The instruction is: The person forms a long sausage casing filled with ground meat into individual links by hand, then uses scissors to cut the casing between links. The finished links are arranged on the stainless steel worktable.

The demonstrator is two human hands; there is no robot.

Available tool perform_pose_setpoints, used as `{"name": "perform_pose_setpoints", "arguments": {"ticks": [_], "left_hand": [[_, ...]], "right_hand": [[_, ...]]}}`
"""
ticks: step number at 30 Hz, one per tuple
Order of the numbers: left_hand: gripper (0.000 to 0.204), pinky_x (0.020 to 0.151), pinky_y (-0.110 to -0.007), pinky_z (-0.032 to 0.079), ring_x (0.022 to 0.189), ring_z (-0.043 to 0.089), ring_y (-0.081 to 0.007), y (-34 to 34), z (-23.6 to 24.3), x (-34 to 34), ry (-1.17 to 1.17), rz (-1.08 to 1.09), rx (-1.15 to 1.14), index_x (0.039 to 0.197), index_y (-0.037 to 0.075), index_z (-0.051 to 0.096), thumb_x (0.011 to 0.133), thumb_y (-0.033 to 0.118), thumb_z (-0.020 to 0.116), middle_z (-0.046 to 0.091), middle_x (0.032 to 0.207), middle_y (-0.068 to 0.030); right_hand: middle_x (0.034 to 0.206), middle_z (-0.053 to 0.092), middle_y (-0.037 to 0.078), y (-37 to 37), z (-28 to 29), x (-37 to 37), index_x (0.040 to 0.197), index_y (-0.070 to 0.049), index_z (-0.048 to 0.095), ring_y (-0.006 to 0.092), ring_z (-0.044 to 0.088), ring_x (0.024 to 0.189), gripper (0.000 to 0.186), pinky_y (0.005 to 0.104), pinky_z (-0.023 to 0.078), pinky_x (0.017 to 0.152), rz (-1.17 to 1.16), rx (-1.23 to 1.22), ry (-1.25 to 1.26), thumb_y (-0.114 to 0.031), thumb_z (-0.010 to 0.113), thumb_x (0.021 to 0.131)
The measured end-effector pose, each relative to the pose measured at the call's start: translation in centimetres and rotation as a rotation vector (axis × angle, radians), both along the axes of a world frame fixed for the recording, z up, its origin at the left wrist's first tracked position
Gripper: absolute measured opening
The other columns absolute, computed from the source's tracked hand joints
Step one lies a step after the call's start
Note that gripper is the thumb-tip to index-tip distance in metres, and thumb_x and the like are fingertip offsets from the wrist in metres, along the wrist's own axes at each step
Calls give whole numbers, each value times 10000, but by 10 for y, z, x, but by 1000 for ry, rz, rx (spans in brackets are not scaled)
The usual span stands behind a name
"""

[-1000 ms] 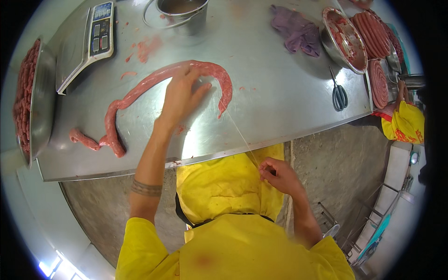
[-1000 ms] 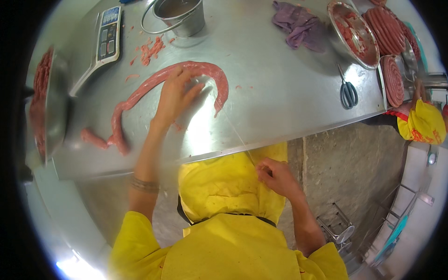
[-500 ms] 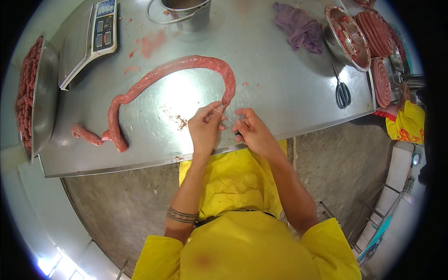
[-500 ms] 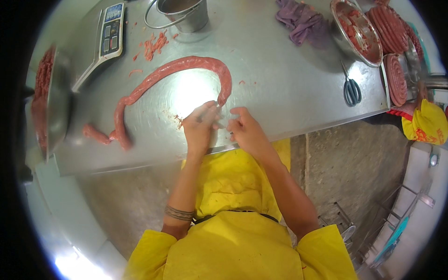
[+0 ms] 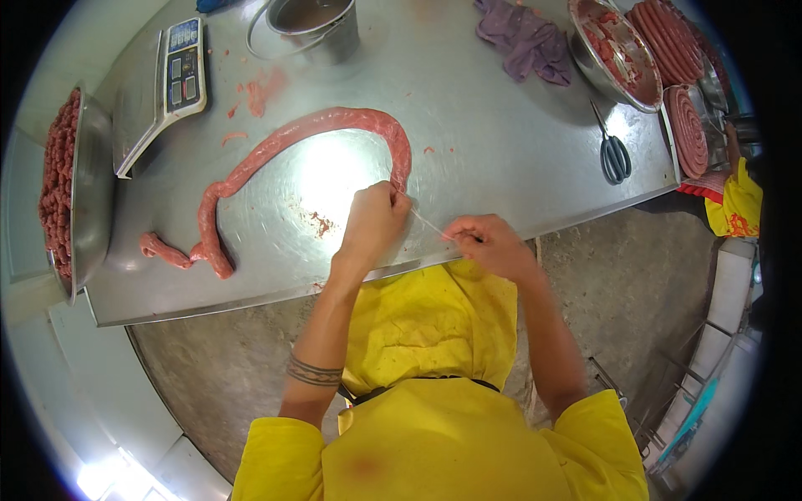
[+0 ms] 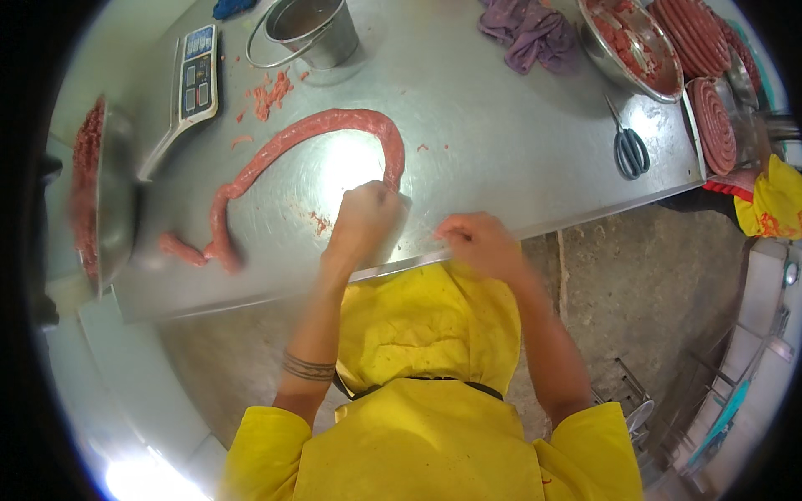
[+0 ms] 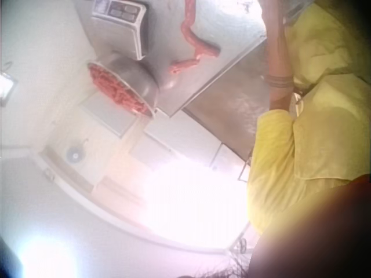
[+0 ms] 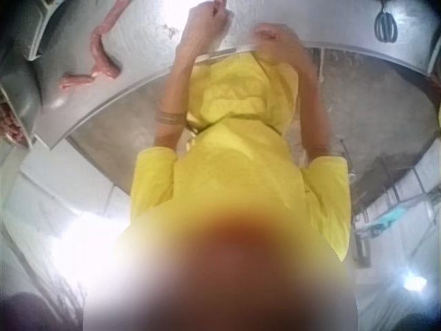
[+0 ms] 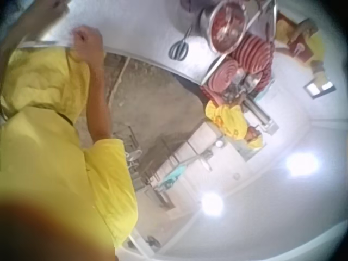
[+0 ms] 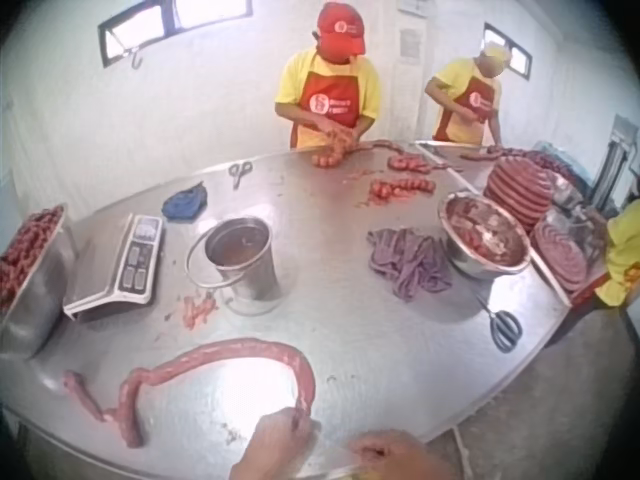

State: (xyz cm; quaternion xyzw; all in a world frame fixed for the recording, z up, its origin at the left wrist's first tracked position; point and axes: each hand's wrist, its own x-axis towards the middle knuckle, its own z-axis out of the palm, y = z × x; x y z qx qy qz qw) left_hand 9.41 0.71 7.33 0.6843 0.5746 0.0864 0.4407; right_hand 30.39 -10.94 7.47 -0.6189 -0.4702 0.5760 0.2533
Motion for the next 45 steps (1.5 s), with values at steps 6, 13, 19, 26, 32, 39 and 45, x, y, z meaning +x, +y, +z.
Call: {"name": "perform_pose_setpoints", "arguments": {"ticks": [6, 13, 19, 26, 32, 39, 45], "left_hand": [[332, 790, -420, 547, 845, 721, -343, 21, 2, -20, -75, -186, 6, 1022, -32, 738, 904, 274, 685, 735, 900, -235], [184, 748, -414, 532, 764, 652, -292, 11, 2, -29, -147, -200, 284, 936, -59, 700, 884, 115, 732, 664, 865, -186], [222, 874, -412, 554, 951, 679, -306, 17, 17, -34, -245, -66, 434, 1094, -55, 725, 890, -50, 636, 701, 1059, -188], [229, 887, -296, 566, 977, 702, -185, -7, -2, 8, -1286, 585, -404, 1211, -88, 721, 1004, -25, 646, 749, 1165, -135], [354, 735, -378, 581, 760, 734, -261, -28, -2, 14, -64, 354, 336, 1101, -83, 733, 893, 189, 824, 763, 858, -166], [227, 636, -365, 566, 660, 707, -229, 7, 4, 18, 89, 86, 104, 858, -66, 743, 912, 151, 705, 728, 749, -164], [274, 620, -345, 559, 570, 662, -189, 36, 24, 3, -115, -103, -314, 823, -57, 753, 893, 169, 615, 683, 648, -123]], "right_hand": [[871, 625, -72, -5, 30, 94, 1041, -79, 734, 34, 497, 700, 92, 204, 420, 641, -155, -65, 150, -107, 657, 1001], [868, 616, -99, -1, 34, 136, 1043, -91, 730, 11, 455, 678, 70, 200, 375, 595, -403, -75, 221, -131, 685, 1007], [833, 681, -18, 49, 55, 56, 1011, -32, 763, 77, 545, 700, 69, 251, 446, 625, 173, 589, -153, -63, 714, 975], [878, 636, -21, 91, 30, -27, 1306, -52, 669, 69, 519, 722, 274, 235, 444, 681, -223, 136, 243, -140, 608, 1054], [915, 602, -22, 43, 7, -37, 1302, -25, 650, 50, 479, 745, 266, 206, 427, 699, -229, -174, 263, -152, 576, 1079], [821, 602, -15, 14, 0, -15, 1170, 10, 719, 79, 530, 756, 239, 272, 455, 683, -186, -146, 256, -146, 609, 1027], [746, 591, -16, 1, 4, 18, 1006, -29, 741, 82, 525, 703, 177, 286, 443, 649, 25, 98, 203, -127, 593, 1000]]}}
